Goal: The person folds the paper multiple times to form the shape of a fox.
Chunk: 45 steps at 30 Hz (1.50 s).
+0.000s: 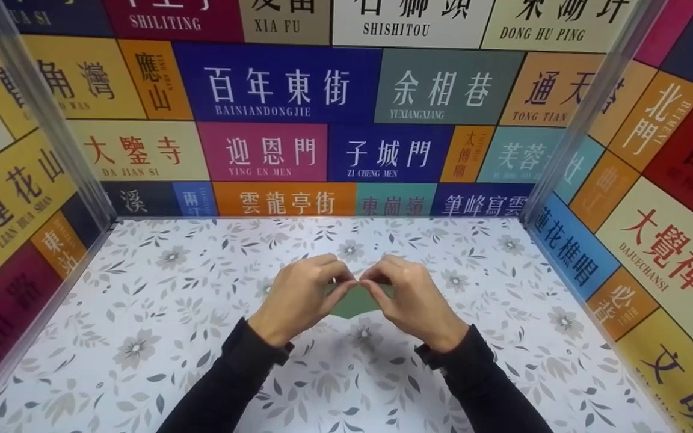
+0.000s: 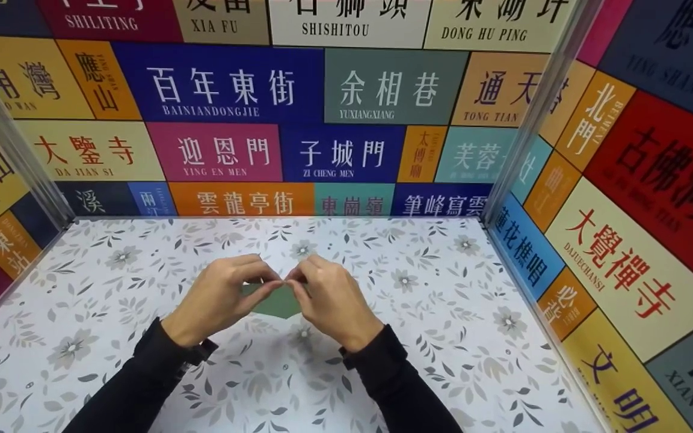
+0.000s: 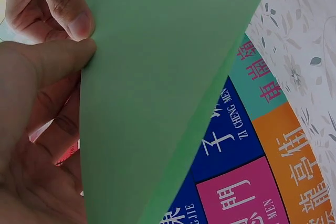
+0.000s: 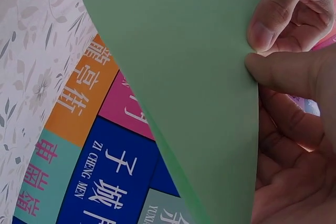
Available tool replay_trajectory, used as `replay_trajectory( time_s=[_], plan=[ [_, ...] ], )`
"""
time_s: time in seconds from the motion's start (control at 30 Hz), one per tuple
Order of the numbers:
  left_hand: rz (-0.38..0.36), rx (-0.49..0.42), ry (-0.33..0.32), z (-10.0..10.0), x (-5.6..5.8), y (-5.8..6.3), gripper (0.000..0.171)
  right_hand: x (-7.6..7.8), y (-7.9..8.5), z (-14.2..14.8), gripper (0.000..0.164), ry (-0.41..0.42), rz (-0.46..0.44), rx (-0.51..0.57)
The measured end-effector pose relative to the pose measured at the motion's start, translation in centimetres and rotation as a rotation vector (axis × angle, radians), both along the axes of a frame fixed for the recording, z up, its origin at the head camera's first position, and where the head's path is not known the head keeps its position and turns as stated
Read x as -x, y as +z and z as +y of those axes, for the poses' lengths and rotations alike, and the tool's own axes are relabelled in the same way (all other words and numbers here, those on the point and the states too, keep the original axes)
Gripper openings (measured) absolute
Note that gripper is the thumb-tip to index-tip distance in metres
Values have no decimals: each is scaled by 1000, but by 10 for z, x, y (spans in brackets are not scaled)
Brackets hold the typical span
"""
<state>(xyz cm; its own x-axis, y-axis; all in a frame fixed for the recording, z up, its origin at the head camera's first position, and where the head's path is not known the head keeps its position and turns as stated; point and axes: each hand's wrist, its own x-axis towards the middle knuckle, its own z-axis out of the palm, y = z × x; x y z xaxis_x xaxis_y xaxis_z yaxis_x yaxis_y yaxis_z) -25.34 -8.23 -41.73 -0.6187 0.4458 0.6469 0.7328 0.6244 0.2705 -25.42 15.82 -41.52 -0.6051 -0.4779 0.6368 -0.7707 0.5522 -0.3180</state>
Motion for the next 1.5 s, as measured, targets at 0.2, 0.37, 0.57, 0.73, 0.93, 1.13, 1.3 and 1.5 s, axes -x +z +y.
replay_trajectory(
  time_s=[0.2, 0.37, 0.57, 0.73, 0.93, 1.13, 1.3, 1.5],
  plan=[
    [20, 14, 12, -3, 0, 2, 7, 1, 1, 0, 5, 23, 14, 0],
    [14, 14, 6, -5, 1, 3, 8, 1, 1, 0, 6, 36, 35, 4],
    [-3, 23, 2, -7, 1, 6, 8, 2, 1, 0, 4, 48, 36, 15],
    [5, 22, -1, -9, 1, 7, 7, 4, 0, -1, 5, 68, 49, 33],
    [-2, 31, -9, -11, 3, 8, 7, 5, 1, 1, 3, 71, 43, 21],
    [-10, -2, 39, -24, 4, 12, 5, 6, 6, 15, 10, -18, 37, 31],
    [-33, -20, 43, -33, 5, 16, 5, 6, 9, 24, 10, -27, 37, 46],
    [-47, -25, 38, -34, 7, 18, 5, 10, 12, 25, 10, -17, 31, 44]
  ],
)
